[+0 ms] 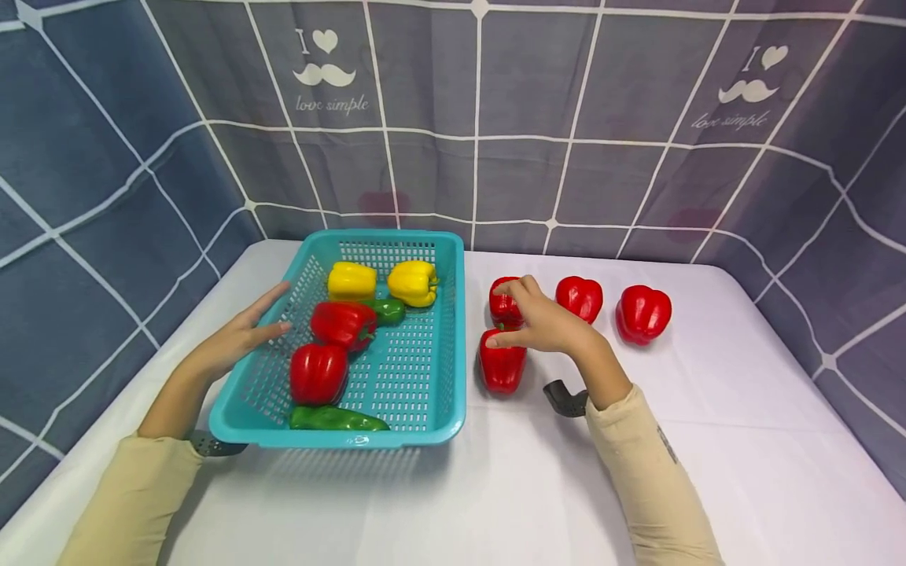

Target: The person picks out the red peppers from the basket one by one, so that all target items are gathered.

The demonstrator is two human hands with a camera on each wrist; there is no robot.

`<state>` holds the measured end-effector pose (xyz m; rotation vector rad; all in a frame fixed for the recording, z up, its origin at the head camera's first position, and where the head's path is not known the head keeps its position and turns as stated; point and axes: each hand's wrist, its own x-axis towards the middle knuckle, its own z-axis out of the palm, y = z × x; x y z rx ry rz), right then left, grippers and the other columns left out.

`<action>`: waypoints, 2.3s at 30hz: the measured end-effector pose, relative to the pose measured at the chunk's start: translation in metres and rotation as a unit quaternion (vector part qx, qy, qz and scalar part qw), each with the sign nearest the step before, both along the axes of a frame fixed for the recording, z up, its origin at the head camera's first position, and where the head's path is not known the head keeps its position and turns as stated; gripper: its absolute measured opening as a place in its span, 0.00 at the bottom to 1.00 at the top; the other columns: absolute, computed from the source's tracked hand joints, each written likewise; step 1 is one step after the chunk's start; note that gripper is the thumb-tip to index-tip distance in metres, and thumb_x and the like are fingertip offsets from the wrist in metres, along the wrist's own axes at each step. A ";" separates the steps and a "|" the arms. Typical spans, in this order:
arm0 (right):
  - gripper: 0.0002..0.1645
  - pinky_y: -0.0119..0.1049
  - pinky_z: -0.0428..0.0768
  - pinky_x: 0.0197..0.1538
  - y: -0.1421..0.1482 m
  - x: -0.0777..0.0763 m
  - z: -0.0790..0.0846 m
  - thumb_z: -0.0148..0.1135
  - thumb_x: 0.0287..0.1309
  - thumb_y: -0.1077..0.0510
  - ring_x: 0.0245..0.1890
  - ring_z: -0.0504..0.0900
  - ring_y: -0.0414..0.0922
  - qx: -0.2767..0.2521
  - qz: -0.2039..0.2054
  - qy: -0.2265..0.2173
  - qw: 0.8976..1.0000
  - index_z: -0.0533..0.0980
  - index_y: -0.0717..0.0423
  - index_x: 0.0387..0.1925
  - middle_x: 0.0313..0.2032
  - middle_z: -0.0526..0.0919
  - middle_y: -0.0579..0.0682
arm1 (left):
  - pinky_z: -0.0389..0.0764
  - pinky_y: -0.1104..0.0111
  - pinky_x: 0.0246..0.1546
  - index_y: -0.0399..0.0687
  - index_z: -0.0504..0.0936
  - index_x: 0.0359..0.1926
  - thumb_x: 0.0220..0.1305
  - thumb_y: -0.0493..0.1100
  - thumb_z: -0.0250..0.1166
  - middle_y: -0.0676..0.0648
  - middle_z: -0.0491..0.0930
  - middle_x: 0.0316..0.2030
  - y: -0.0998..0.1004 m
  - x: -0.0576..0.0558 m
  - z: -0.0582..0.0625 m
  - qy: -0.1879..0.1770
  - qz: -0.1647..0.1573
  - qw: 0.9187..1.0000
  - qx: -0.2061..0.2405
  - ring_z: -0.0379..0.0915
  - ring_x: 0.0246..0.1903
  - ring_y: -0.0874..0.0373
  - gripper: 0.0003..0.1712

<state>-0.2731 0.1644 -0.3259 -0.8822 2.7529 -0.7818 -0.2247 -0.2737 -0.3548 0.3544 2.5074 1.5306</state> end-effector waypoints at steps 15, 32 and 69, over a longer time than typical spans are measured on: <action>0.47 0.48 0.76 0.53 -0.065 -0.001 0.050 0.68 0.44 0.42 0.58 0.65 0.54 0.024 0.061 0.033 0.997 0.59 0.55 0.62 0.57 0.60 0.59 | 0.58 0.39 0.57 0.51 0.35 0.72 0.65 0.39 0.50 0.41 0.33 0.71 0.002 0.003 0.003 0.003 0.009 1.000 0.004 0.33 0.68 0.38 0.42; 0.41 0.40 0.73 0.57 -0.154 0.003 0.071 0.65 0.49 0.43 0.53 0.69 0.47 0.012 0.147 0.104 0.984 0.60 0.51 0.62 0.57 0.62 0.52 | 0.53 0.39 0.60 0.49 0.35 0.72 0.65 0.39 0.50 0.41 0.34 0.71 0.002 0.002 0.001 0.001 0.015 1.000 0.004 0.32 0.69 0.39 0.41; 0.56 0.45 0.75 0.54 -0.231 0.038 0.004 0.63 0.45 0.34 0.60 0.62 0.49 0.291 0.254 0.054 0.921 0.49 0.51 0.69 0.64 0.63 0.51 | 0.62 0.42 0.56 0.51 0.36 0.72 0.65 0.41 0.51 0.42 0.34 0.71 0.005 0.001 0.003 -0.008 0.009 1.000 0.007 0.35 0.68 0.37 0.42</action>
